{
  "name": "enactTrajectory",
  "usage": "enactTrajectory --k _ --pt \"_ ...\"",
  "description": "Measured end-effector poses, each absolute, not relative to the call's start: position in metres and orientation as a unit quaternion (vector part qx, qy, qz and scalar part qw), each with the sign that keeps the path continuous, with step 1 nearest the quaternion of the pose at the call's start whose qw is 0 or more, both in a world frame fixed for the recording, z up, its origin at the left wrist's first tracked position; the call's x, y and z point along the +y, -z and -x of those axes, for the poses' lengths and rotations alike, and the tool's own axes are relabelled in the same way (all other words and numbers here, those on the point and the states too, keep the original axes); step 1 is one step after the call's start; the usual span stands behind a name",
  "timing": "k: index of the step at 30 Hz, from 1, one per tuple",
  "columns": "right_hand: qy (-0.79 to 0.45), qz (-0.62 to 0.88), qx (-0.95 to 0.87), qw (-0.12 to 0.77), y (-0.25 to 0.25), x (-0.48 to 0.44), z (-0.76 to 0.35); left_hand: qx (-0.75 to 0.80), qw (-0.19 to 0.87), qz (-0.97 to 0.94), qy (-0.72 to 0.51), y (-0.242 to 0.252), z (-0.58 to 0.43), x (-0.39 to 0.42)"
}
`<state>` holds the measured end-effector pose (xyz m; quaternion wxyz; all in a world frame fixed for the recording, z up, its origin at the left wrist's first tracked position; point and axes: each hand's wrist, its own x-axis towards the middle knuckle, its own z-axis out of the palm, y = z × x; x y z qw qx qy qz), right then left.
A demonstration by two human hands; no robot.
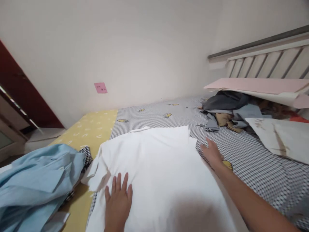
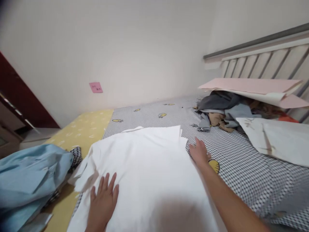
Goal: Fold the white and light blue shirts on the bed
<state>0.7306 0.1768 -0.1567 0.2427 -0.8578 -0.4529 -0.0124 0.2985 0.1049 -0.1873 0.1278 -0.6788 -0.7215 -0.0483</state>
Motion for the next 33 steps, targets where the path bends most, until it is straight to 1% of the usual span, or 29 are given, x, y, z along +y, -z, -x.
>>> enactTrajectory --k 1,3,4,7,10,14,17,21,23,25,26,29,31,33 --pt "0.024 0.842 -0.477 0.249 0.156 0.169 -0.706 -0.721 0.124 0.68 0.049 0.185 -0.3 0.104" --pt "0.046 0.745 -0.62 0.242 0.163 0.142 -0.65 -0.719 0.116 0.683 0.053 0.183 -0.301 0.103" --pt "0.031 0.704 -0.673 0.225 0.17 0.126 -0.624 -0.719 0.11 0.685 0.056 0.182 -0.301 0.102" --pt "-0.007 0.631 -0.758 0.167 0.192 0.078 -0.576 -0.717 0.09 0.688 0.072 0.18 -0.301 0.1" --pt "0.004 0.63 -0.765 0.132 0.201 0.058 -0.57 -0.713 0.059 0.691 0.098 0.178 -0.302 0.1" --pt "0.006 0.652 -0.752 0.096 0.191 0.06 -0.575 -0.715 -0.001 0.689 0.12 0.173 -0.306 0.096" --pt "0.01 0.662 -0.746 0.074 0.186 0.061 -0.572 -0.712 -0.02 0.691 0.125 0.171 -0.304 0.079" --pt "0.009 0.674 -0.737 0.043 0.186 0.058 -0.569 -0.693 -0.021 0.707 0.142 0.179 -0.28 0.026" --pt "0.004 0.678 -0.734 0.035 0.188 0.058 -0.569 -0.7 -0.011 0.69 0.184 0.193 -0.257 -0.011" --pt "-0.002 0.679 -0.733 0.034 0.19 0.059 -0.571 -0.743 -0.025 0.617 0.257 0.213 -0.23 -0.05" --pt "-0.003 0.679 -0.733 0.035 0.191 0.059 -0.571 -0.771 -0.066 0.553 0.308 0.225 -0.217 -0.069" --pt "-0.004 0.681 -0.731 0.038 0.194 0.06 -0.573 -0.788 -0.273 0.331 0.442 0.255 -0.189 -0.121" --pt "-0.006 0.681 -0.731 0.043 0.196 0.06 -0.574 -0.751 -0.387 0.25 0.472 0.269 -0.18 -0.148" --pt "-0.012 0.68 -0.731 0.055 0.198 0.06 -0.576 -0.721 -0.455 0.209 0.479 0.275 -0.179 -0.165"
